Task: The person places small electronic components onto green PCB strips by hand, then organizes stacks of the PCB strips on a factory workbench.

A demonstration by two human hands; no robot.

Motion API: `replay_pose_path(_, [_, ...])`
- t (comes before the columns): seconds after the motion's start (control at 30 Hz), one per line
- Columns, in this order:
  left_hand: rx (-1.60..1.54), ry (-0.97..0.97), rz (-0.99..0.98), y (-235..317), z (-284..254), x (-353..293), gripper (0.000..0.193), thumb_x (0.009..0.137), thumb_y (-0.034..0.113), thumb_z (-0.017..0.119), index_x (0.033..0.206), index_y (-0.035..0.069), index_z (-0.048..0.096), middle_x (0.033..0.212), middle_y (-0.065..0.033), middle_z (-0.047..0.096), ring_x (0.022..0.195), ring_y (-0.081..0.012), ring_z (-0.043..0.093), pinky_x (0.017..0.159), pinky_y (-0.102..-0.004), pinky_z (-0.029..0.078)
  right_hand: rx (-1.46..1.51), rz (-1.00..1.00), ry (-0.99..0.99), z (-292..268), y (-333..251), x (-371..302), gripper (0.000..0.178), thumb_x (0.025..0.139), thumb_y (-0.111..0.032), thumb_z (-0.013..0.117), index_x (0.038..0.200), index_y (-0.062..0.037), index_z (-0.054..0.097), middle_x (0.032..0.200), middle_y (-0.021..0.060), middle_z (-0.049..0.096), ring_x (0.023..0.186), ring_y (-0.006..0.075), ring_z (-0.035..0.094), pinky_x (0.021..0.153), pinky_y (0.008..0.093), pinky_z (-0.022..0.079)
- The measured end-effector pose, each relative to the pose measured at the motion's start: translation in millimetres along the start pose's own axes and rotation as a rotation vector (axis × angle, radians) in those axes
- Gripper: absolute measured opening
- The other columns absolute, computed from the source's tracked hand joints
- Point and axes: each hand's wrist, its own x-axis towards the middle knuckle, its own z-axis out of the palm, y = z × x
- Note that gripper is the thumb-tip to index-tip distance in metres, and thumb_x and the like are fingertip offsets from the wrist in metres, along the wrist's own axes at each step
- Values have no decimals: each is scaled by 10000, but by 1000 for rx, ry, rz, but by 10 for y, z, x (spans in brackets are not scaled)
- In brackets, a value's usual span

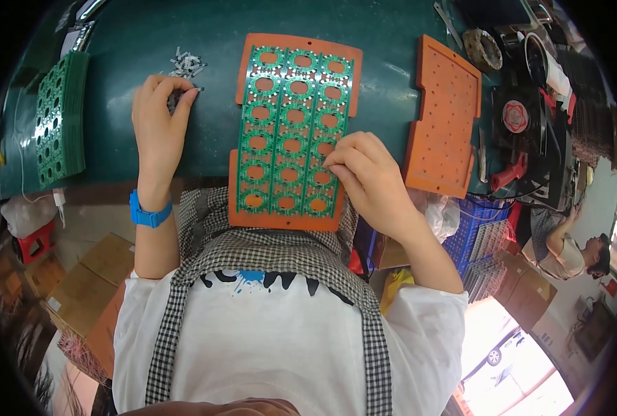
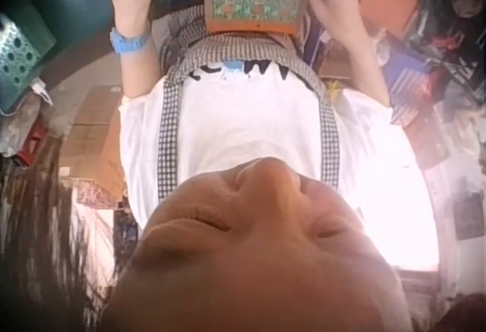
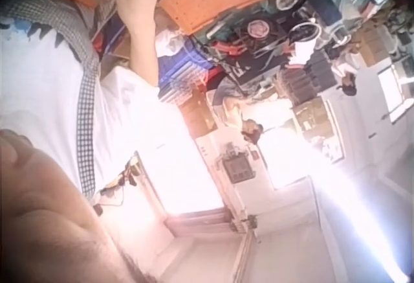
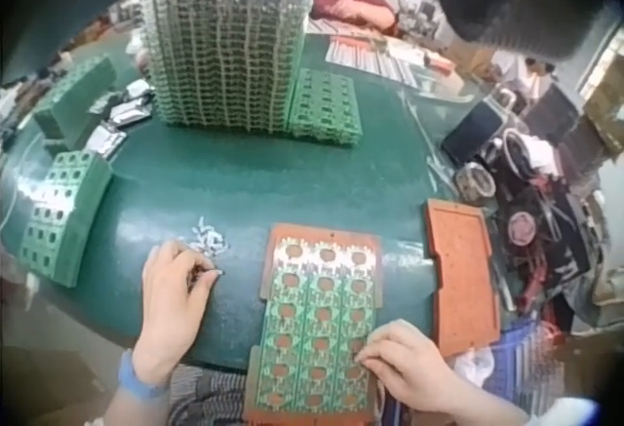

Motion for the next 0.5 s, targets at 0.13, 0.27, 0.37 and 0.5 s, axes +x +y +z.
replay_pose_path(0.13, [30,-1,25,9,10,4,76,800,105,677,835,60,626,868,-50,568,834,-260,512,768,-369,412,-29,-16,-22,-9,-27,29,114,797,36,618,888,-14,574,911,106,543,873,290,546,753,365,456])
replay_pose_path(0.27, [59,78,124,-4,14,6,63,807,88,667,843,60,623,852,-54,586,815,-251,515,752,-357,420,-49,-15,-23,2,-38,25,111,793,36,619,880,-8,567,912,113,543,875,295,545,754,373,456])
replay_pose_path(0.37, [-142,72,2,30,-12,-19,76,823,60,645,899,58,639,844,-54,610,808,-243,526,749,-345,431,-48,-5,-10,15,-28,14,110,793,35,619,880,-5,566,912,114,544,881,297,547,758,375,456])
replay_pose_path(0.5, [-264,74,27,27,-43,-20,140,836,31,627,970,57,662,854,-58,628,811,-226,547,742,-324,446,-45,-6,1,20,-36,13,102,794,32,618,875,-4,566,904,115,544,889,302,549,765,373,458])
